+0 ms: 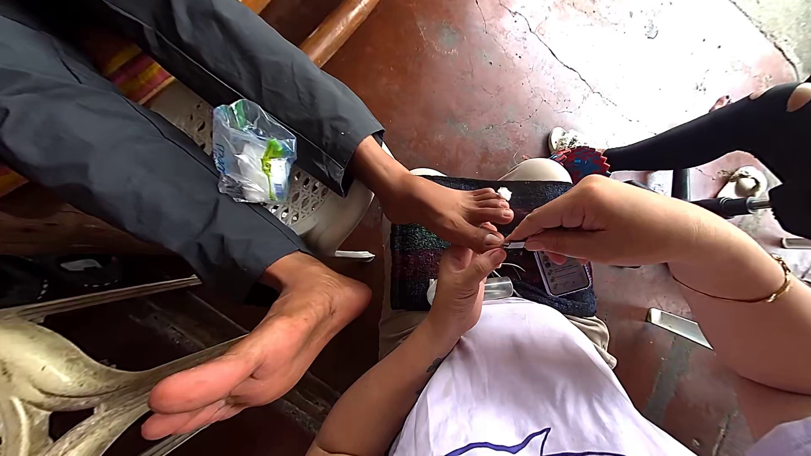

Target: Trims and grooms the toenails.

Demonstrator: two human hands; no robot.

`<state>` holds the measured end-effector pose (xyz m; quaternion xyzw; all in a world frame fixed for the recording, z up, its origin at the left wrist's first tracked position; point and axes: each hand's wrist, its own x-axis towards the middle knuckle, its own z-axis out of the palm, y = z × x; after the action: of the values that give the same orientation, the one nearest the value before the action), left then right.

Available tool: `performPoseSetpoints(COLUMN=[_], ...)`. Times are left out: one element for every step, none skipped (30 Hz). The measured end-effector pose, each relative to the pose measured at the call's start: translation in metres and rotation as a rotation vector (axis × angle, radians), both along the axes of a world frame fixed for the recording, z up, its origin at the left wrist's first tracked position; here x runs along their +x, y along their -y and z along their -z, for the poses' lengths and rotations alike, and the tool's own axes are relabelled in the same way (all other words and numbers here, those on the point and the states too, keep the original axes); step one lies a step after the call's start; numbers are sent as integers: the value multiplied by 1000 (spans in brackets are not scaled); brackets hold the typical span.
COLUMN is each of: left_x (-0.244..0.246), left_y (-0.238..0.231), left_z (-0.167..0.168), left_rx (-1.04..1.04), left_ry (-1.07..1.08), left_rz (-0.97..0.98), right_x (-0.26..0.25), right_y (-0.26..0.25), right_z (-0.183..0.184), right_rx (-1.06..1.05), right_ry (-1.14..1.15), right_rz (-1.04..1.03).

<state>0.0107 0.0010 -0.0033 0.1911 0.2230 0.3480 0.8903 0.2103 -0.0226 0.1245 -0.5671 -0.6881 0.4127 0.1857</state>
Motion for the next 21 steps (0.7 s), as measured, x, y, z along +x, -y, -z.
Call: performPoseSetpoints(left_x=[0,0,1,1,1,1,1,1,1,1,1,1,1,1,0,0,0,0,0,1,0], left_y=[1,1,1,1,1,1,1,1,1,0,0,1,1,1,1,1,1,0,0,0,0], left_z=[-1,-1,-1,-1,-1,-1,-1,-1,-1,-1,-1,-1,-1,-1,-1,-1,-1,-1,-1,-1,-1], left_rx=[-1,1,4,13,25,35,35,33,37,43,45,46,46,48,47,45,47,51,58,59,60], left_ry=[-8,-16,-23,-28,-30,-35,-46,-55,-61,-64,-72,-78,-80,-76,-73,-72,-75,-79,-84,-90,-93], left_rz=[-4,-6,-8,-7,-4,-3,-4,-7,-8,-6,-8,-11,-11,-11,-12,-12,-10,-7,-3,-4,-4], right_x=[1,1,1,0,0,-1,-1,-2,-3,-4,-5,-5,-4,-3,-2,-2,-2,-2,-3,-3,-4], right_y=[0,0,0,0,0,0,0,0,0,0,0,0,0,0,0,0,1,1,1,1,2], right_z=[1,1,2,2,3,3,3,4,5,5,5,4,3,1,0,2,4,6,8,9,10], right_rx=[4,4,5,6,5,7,12,17,27,36,40,37,34,28,33,47,58,67,76,86,97], right_ry=[-14,-13,1,15,27,38,46,55,75,100,123,148,166,178,176,161,144,134,130,132,144], right_rz=[1,0,-5,-10,-12,-13,-17,-24,-34,-45,-57,-65,-69,-71,-74,-74,-71,-73,-77,-83,-89])
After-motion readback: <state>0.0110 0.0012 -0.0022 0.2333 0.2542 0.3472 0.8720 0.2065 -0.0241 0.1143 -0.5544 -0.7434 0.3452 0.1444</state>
